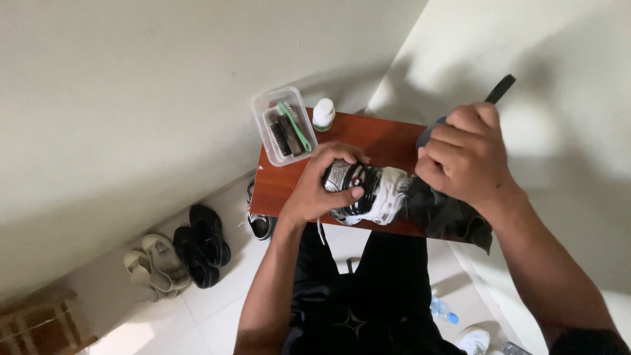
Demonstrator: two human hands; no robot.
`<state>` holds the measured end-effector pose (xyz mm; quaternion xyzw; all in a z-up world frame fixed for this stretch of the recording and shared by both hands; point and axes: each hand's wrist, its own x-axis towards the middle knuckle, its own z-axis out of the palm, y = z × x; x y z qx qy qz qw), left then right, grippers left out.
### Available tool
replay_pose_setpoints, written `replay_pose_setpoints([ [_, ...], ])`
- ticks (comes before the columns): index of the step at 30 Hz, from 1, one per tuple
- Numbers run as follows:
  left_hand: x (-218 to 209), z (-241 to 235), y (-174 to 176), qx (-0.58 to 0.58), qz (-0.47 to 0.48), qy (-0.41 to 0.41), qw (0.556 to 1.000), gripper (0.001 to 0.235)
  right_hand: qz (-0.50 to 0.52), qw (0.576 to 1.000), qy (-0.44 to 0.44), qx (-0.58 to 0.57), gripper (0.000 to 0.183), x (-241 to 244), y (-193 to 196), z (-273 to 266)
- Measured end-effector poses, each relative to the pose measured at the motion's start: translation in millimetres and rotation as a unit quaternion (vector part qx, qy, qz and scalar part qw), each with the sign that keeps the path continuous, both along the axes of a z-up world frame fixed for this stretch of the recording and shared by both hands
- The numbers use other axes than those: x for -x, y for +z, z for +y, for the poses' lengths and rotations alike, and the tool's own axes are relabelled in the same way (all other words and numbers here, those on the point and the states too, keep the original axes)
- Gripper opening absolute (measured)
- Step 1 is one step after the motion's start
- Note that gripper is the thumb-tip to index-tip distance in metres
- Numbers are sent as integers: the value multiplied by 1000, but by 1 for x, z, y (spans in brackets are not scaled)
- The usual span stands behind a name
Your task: The person cleans a single sneaker using a cloth and a brush. They wipe the upper and sides with a cloth, then scrub the sole and interior with a brush, and finish by wiping the shoe again with the cloth.
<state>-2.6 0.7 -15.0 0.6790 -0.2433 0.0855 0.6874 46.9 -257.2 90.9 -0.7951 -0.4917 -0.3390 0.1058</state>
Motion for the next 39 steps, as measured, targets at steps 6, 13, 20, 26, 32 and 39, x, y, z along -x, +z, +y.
replay_pose_setpoints([
  [6, -5, -8, -2, -1, -20, 10, 1000, 48, -23, 995, 84, 46, 37, 15, -8, 20],
  [13, -1, -6, 6, 11, -10, 7, 1000, 44, 14, 996, 66, 61, 36, 19, -10, 27],
  [20, -5, -6, 5, 6, -34, -1, 999, 45, 37, 998, 41, 39, 36, 5, -22, 25],
  [26, 5, -8, 8, 10, -45, -2, 999, 44, 106, 994, 5, 25, 41, -7, -29, 22],
  [32, 4, -9, 8, 18, -63, -18, 998, 43, 147, 988, 45, 15, 44, -6, -32, 25],
  [39, 4, -3, 10, 35, -72, -26, 996, 42, 188, 980, 59, 5, 46, 4, -60, 15],
])
